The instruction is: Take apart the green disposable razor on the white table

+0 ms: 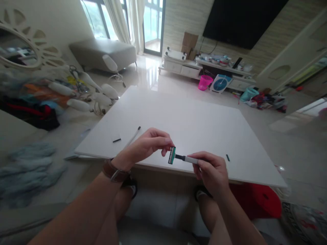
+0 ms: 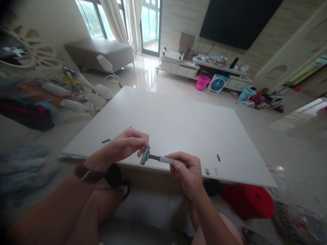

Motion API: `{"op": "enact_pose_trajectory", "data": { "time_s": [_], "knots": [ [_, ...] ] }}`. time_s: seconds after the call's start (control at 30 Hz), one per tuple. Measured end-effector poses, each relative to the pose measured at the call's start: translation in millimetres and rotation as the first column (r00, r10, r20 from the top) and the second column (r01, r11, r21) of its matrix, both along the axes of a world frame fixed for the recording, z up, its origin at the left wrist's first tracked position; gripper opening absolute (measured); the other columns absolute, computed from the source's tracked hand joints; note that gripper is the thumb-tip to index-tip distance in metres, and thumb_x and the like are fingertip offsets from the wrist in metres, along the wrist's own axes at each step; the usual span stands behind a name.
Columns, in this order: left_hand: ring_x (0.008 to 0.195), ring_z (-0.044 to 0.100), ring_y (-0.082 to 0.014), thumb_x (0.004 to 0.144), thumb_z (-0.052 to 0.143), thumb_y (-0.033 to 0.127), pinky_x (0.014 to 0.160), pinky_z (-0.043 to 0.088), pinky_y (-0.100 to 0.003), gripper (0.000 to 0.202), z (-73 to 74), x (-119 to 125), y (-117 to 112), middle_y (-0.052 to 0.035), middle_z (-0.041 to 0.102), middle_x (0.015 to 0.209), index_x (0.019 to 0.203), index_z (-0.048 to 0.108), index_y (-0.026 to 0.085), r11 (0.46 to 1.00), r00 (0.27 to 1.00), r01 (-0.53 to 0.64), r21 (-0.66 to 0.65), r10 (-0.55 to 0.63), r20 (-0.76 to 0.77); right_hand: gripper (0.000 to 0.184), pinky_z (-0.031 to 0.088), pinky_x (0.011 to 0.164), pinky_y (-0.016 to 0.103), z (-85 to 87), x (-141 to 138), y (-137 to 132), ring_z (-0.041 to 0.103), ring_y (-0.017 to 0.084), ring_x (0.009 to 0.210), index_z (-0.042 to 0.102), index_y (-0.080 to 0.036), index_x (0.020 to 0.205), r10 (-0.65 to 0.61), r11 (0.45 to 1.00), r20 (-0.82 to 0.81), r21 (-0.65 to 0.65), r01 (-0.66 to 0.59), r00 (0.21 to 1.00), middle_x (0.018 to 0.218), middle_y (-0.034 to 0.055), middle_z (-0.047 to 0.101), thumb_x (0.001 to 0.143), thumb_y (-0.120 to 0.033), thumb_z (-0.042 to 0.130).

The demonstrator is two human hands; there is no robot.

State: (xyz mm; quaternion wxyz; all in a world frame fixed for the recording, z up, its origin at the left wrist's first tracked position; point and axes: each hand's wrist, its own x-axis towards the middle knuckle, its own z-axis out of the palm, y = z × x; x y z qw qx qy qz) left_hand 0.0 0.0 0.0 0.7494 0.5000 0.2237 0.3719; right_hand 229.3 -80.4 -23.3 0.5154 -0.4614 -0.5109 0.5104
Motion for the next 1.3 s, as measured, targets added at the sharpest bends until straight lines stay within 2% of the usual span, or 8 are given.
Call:
{"op": "enact_pose_trajectory", "data": {
  "time_s": [0.33,0.47,0.57,0.77,0.97,1.13,1.2,1.3],
  "knots": [
    [0.056,0.051,-0.0078,0.078,0.076,0.026,0.055,0.039,-0.020,0.018,-0.1,0.1,0.8,0.0015,0.059,0.059,0.071,0.068,0.012,0.986,0.970,-0.070,0.155,0.103,-0.220,0.020,0.034,0.040,0.020,-5.3,-0.2,6.0,0.047,0.008,0.042,0.078,-0.015,0.089,-0.019,1.000,0.104,0.004,0.019,0.994,0.050,-0.0019,0.056,0.083,-0.021,0.059],
    [0.055,0.047,-0.0064,0.083,0.071,0.028,0.057,0.039,-0.020,0.017,-3.3,-2.4,6.4,0.0034,0.056,0.059,0.076,0.068,0.013,0.959,0.945,-0.216,0.182,0.252,-0.209,0.021,0.034,0.040,0.020,-5.4,0.1,6.9,0.046,0.008,0.042,0.078,-0.015,0.089,-0.029,1.000,0.094,-0.009,0.030,0.995,0.051,-0.0018,0.056,0.083,-0.021,0.059],
    [0.056,0.050,-0.0069,0.085,0.070,0.031,0.058,0.041,-0.021,0.019,-7.2,-4.5,9.5,0.0008,0.061,0.066,0.079,0.069,0.013,0.951,0.942,-0.249,0.181,0.282,-0.182,0.020,0.033,0.040,0.020,-5.3,0.0,7.6,0.045,0.008,0.042,0.078,-0.015,0.089,-0.029,0.999,0.077,-0.015,0.030,0.997,0.051,-0.0017,0.056,0.083,-0.022,0.060],
    [0.063,0.055,-0.0096,0.083,0.071,0.028,0.062,0.045,-0.023,0.017,-7.2,-6.9,8.3,-0.0036,0.067,0.072,0.083,0.074,0.012,0.978,0.967,-0.157,0.139,0.181,-0.179,0.021,0.033,0.041,0.022,-6.4,2.0,9.5,0.045,0.009,0.042,0.078,-0.015,0.089,-0.030,0.999,0.105,0.014,0.029,0.994,0.050,-0.0021,0.055,0.083,-0.020,0.059],
    [0.056,0.058,-0.0109,0.085,0.067,0.030,0.057,0.047,-0.023,0.020,-7.8,-7.8,7.7,-0.0032,0.066,0.064,0.083,0.072,0.011,0.999,0.949,-0.004,0.050,0.020,-0.315,0.020,0.033,0.041,0.023,-5.5,4.3,10.3,0.046,0.010,0.042,0.078,-0.014,0.089,-0.042,0.999,0.070,0.017,0.041,0.997,0.051,-0.0022,0.055,0.082,-0.021,0.061],
    [0.089,0.067,-0.0170,0.073,0.070,0.014,0.081,0.054,-0.029,0.002,-11.7,-2.1,7.4,-0.0078,0.074,0.091,0.075,0.072,0.013,0.980,0.931,0.060,0.188,0.013,-0.364,0.020,0.033,0.041,0.023,-3.4,5.6,10.3,0.045,0.010,0.042,0.078,-0.014,0.089,-0.048,0.999,0.046,0.025,0.047,0.998,0.050,-0.0024,0.054,0.081,-0.021,0.061],
    [0.084,0.068,-0.0167,0.074,0.070,0.016,0.078,0.054,-0.029,0.006,-11.1,-0.7,6.5,-0.0074,0.075,0.088,0.079,0.072,0.013,0.984,0.921,0.057,0.170,0.014,-0.390,0.020,0.032,0.041,0.023,-3.1,6.3,10.2,0.045,0.010,0.041,0.078,-0.014,0.089,-0.052,0.998,0.051,0.031,0.050,0.997,0.050,-0.0024,0.054,0.081,-0.020,0.060],
    [0.065,0.066,-0.0154,0.081,0.066,0.023,0.066,0.053,-0.028,0.011,-9.7,-0.6,4.9,-0.0060,0.072,0.072,0.080,0.070,0.013,0.983,0.890,0.174,0.056,-0.133,-0.436,0.020,0.032,0.041,0.023,-3.0,7.4,10.4,0.045,0.009,0.041,0.077,-0.014,0.089,-0.059,0.998,0.067,0.038,0.057,0.996,0.050,-0.0023,0.055,0.081,-0.021,0.060]
  ]
}}
